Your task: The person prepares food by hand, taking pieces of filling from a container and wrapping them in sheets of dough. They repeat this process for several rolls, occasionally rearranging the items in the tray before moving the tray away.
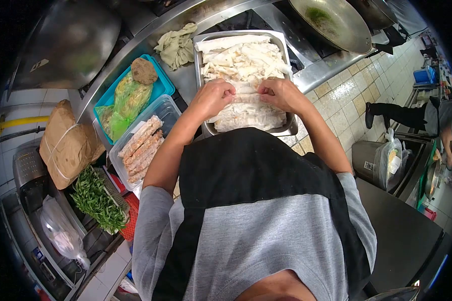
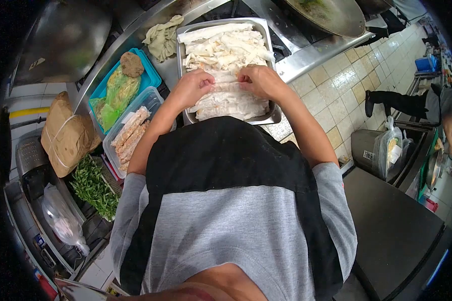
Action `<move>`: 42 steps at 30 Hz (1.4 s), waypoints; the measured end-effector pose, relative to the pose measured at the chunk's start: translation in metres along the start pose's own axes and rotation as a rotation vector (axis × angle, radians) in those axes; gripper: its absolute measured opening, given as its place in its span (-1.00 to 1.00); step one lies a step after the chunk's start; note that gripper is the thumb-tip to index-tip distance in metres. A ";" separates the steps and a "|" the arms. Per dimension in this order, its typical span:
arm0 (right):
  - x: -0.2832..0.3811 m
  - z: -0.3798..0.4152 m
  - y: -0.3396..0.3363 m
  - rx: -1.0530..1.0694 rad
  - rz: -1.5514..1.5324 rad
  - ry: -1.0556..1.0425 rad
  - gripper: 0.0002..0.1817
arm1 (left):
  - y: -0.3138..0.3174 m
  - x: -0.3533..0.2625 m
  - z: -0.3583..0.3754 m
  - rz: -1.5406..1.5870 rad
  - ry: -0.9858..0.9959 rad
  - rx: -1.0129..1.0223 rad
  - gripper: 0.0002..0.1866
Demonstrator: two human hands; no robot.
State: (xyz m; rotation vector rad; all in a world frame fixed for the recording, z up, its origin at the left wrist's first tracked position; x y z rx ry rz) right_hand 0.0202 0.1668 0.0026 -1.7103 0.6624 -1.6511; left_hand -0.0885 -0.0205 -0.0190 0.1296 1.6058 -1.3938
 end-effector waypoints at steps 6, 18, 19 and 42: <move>-0.002 0.000 0.004 0.016 0.037 -0.025 -0.84 | 0.000 -0.007 0.000 -0.061 0.022 -0.027 -0.84; 0.010 0.000 0.003 0.031 0.153 -0.074 -0.87 | -0.001 -0.015 0.004 -0.116 0.071 -0.025 -0.86; 0.010 0.000 0.003 0.022 0.162 -0.081 -0.87 | -0.001 -0.015 0.004 -0.117 0.082 -0.030 -0.86; 0.021 -0.005 0.013 -0.235 0.319 -0.227 -0.84 | -0.008 -0.002 0.016 -0.104 0.105 -0.169 -0.81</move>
Point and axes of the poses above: each hand's wrist, its own z-axis away from the middle knuckle, its own y-axis out of the palm, x = y × z, the point moved 4 cm from there along -z, towards the middle knuckle, and after that the axes turned 8 degrees about -y, right-handed, at the moved point
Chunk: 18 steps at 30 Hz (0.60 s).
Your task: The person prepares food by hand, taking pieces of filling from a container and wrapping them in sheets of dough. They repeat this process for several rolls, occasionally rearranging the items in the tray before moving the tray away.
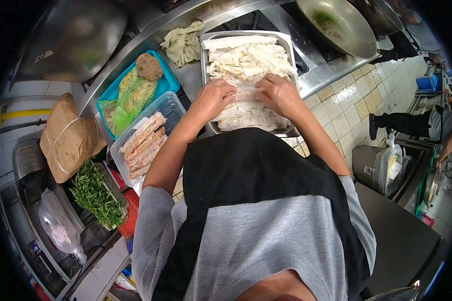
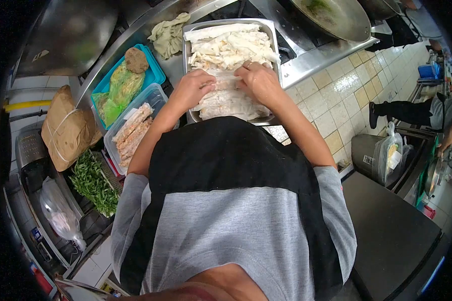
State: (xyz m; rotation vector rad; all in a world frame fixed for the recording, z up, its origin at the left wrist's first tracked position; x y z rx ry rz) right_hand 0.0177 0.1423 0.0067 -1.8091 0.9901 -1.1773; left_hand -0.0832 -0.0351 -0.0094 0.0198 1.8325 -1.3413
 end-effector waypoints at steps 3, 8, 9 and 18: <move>0.001 -0.003 0.009 0.041 -0.041 0.004 -0.84 | 0.002 -0.007 -0.004 -0.036 -0.029 0.055 -0.82; 0.001 -0.007 0.011 0.105 -0.063 0.028 -0.84 | 0.007 -0.006 -0.004 -0.049 0.020 0.035 -0.85; 0.003 -0.007 0.010 0.087 -0.049 0.011 -0.84 | 0.007 -0.006 -0.003 -0.056 0.039 0.016 -0.86; 0.008 0.001 0.009 0.001 0.096 -0.132 -0.89 | 0.004 -0.012 0.004 -0.037 0.198 -0.078 -0.88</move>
Point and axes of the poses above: each hand's wrist, its own z-axis away from the middle knuckle, its own y-axis out of the palm, x = y × z, the point moved 4 cm from there along -z, towards the middle knuckle, and after that the axes turned 8 degrees about -y, right-handed, at the moved point
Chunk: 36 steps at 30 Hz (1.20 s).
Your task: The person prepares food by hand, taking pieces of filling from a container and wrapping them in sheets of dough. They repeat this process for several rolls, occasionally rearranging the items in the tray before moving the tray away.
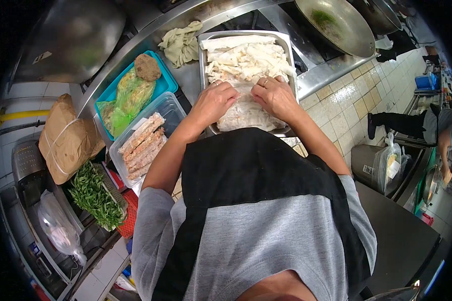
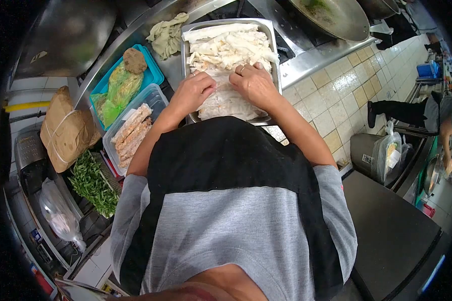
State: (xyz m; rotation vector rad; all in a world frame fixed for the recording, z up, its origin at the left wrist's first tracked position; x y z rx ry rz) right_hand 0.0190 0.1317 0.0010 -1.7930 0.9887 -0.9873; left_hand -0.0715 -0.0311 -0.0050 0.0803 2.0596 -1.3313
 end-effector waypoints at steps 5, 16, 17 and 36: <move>0.001 0.009 0.000 -0.053 0.062 -0.109 -0.91 | 0.002 -0.005 -0.007 0.042 -0.044 -0.001 -0.83; -0.035 0.042 -0.030 -0.147 -0.080 0.140 -0.86 | 0.027 -0.005 -0.021 0.054 -0.044 0.065 -0.78; -0.037 0.043 -0.033 -0.154 -0.081 0.159 -0.89 | 0.027 -0.007 -0.022 0.051 -0.035 0.060 -0.78; -0.032 0.035 -0.020 -0.045 -0.027 0.046 -0.83 | 0.027 -0.010 -0.020 0.072 -0.107 -0.043 -0.85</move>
Point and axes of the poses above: each hand's wrist, its own z-axis away from the middle knuckle, its own y-axis out of the palm, x = y × z, the point moved 4 cm from there along -z, towards the middle knuckle, and after that the axes turned 8 degrees about -y, right-handed, at the moved point
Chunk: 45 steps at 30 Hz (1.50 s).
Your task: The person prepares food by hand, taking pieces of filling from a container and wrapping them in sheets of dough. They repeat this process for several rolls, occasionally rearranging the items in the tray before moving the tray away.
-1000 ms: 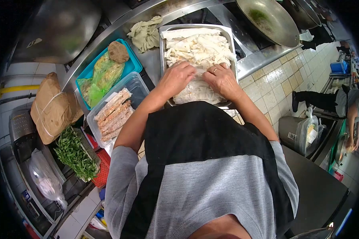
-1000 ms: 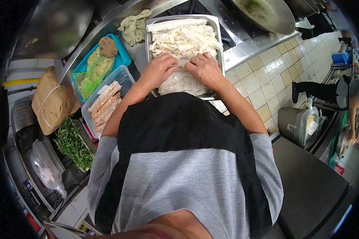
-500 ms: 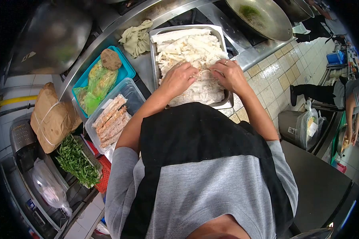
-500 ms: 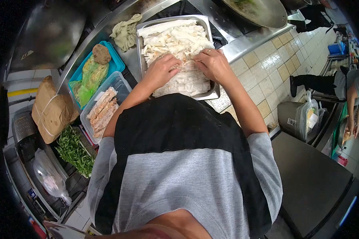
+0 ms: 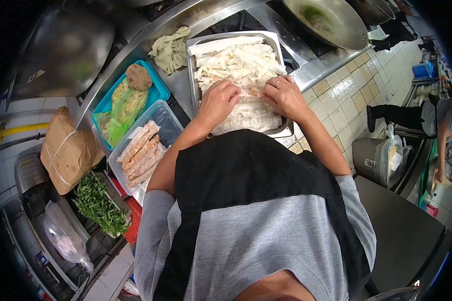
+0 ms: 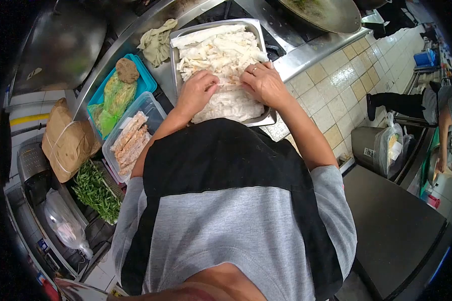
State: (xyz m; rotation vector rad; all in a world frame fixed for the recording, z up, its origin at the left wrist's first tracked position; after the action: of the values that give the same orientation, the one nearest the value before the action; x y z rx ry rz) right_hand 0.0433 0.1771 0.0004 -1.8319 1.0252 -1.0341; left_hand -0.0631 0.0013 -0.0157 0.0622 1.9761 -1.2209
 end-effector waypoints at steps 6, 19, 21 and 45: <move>-0.004 0.013 -0.013 -0.024 0.025 0.005 -0.82 | 0.000 -0.008 -0.001 0.050 0.023 -0.030 -0.83; -0.001 -0.003 -0.006 0.185 -0.050 0.178 -0.82 | 0.000 -0.012 0.007 -0.263 0.041 0.119 -0.69; 0.007 -0.011 -0.003 0.150 -0.044 0.134 -0.78 | 0.003 0.005 0.017 -0.386 0.030 0.095 -0.66; 0.215 -0.191 0.138 0.303 -0.414 -0.318 -0.63 | -0.212 0.120 0.254 -0.425 -0.656 -0.153 -0.60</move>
State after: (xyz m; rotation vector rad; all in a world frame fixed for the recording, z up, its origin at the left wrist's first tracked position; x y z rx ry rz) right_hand -0.0919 -0.1118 0.0057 -1.9099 0.2869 -1.0227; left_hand -0.0829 -0.3496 0.0065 -0.7735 1.5195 -1.1428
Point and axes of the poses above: each hand's wrist, its own z-axis away from the middle knuckle, its own y-axis out of the palm, x = y × z, the point moved 4 cm from there along -z, towards the middle knuckle, and after that the axes turned 8 degrees about -y, right-handed, at the moved point
